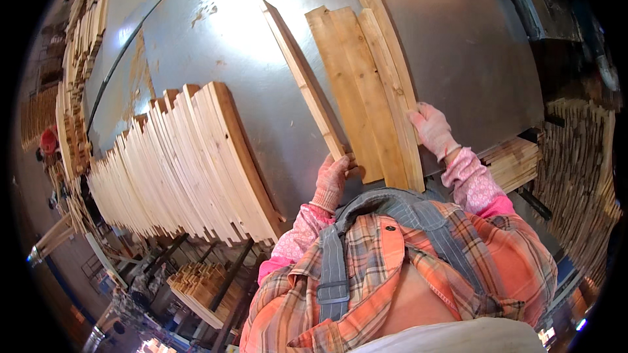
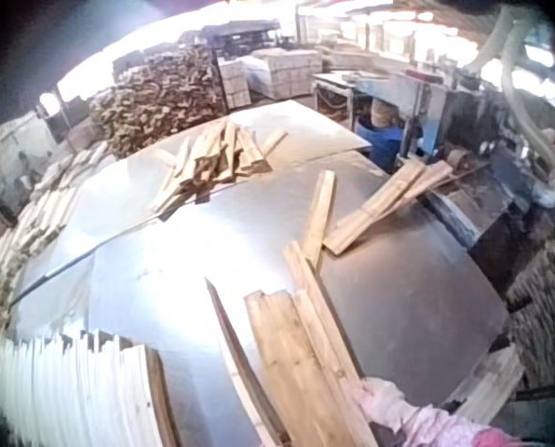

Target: The person repeatedly picks up wooden planks from a pile on a metal table and stacks them into a neat, aligned arrangement. The person handles the planks one by one or in small groups, aligning them carefully before placing them onto the growing stack.

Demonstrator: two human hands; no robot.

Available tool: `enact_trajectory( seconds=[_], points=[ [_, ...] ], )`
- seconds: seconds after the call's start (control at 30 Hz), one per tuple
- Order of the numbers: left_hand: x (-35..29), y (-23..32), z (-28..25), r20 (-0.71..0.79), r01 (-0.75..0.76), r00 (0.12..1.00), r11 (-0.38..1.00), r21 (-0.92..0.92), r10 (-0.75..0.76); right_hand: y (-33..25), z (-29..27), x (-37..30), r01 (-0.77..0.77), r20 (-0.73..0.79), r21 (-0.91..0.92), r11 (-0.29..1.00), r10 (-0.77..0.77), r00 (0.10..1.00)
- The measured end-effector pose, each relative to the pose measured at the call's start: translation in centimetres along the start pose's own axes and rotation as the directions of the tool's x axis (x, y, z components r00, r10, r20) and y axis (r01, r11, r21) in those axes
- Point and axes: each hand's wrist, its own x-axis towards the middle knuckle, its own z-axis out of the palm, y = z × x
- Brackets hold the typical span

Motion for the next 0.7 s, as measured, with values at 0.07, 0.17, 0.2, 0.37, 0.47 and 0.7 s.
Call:
enact_trajectory(
  seconds=[0.07,0.17,0.2,0.37,0.47,0.7],
  points=[
    [-1.9,0.1,0.1,0.053,0.038,0.998,0.992,-0.121,-0.032,0.5,0.2,-2.3,0.076,-0.113,-0.254,0.964,-0.107,0.988],
    [-3.5,-0.6,-2.4,0.129,0.162,0.981,0.975,-0.149,-0.143,3.4,0.0,-3.9,0.084,-0.198,-0.208,0.974,-0.126,0.972],
    [-3.8,-1.3,-3.6,0.096,0.184,0.979,0.981,-0.052,-0.179,3.3,0.2,-4.8,0.075,-0.166,-0.246,0.966,-0.118,0.979],
    [-6.1,-1.9,-3.4,0.062,0.1,0.981,0.754,0.649,-0.183,1.4,3.5,-9.9,0.005,-0.075,-0.466,0.885,-0.045,0.996],
    [-6.7,0.4,-1.1,-0.05,0.121,0.982,0.4,0.908,-0.182,0.9,5.8,-10.7,-0.055,-0.149,-0.586,0.808,-0.041,0.988],
    [-10.9,1.5,-4.5,-0.101,0.148,0.986,0.978,0.146,-0.134,1.3,3.1,-12.8,0.038,-0.043,0.103,0.994,-0.034,0.999]
  ],
)
